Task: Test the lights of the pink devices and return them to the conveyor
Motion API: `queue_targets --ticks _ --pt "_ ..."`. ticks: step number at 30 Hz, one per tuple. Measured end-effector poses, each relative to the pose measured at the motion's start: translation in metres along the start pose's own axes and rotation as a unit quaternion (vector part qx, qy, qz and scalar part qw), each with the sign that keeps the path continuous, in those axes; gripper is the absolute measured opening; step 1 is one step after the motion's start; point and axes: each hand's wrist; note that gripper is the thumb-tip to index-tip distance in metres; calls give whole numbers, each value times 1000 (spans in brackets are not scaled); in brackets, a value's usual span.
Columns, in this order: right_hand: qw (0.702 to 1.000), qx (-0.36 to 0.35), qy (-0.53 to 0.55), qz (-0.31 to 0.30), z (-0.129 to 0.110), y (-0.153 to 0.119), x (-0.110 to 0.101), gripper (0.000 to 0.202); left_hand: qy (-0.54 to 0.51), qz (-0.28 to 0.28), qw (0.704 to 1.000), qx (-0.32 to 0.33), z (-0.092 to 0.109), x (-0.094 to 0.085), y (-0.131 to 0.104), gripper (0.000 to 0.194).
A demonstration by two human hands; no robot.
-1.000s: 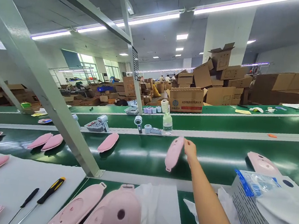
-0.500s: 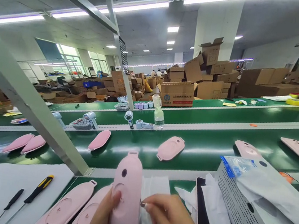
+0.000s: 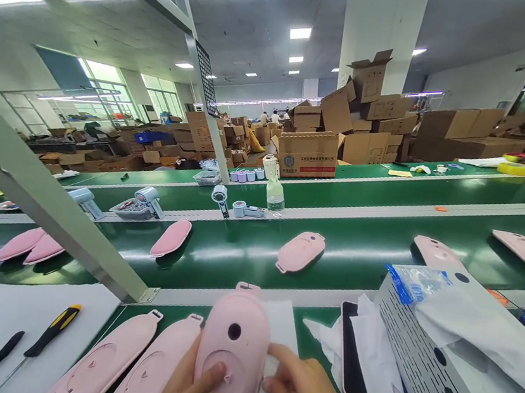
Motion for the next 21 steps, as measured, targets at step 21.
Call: queue_targets --ticks 21 --pt "985 27 166 -47 19 2 4 23 28 32 999 -8 1 1 -9 62"
Point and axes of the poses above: each hand's wrist, its own y-axis towards the middle knuckle, its own x-axis out of the palm, z = x × y, and after that the axes turned 1 degree about y, right-handed
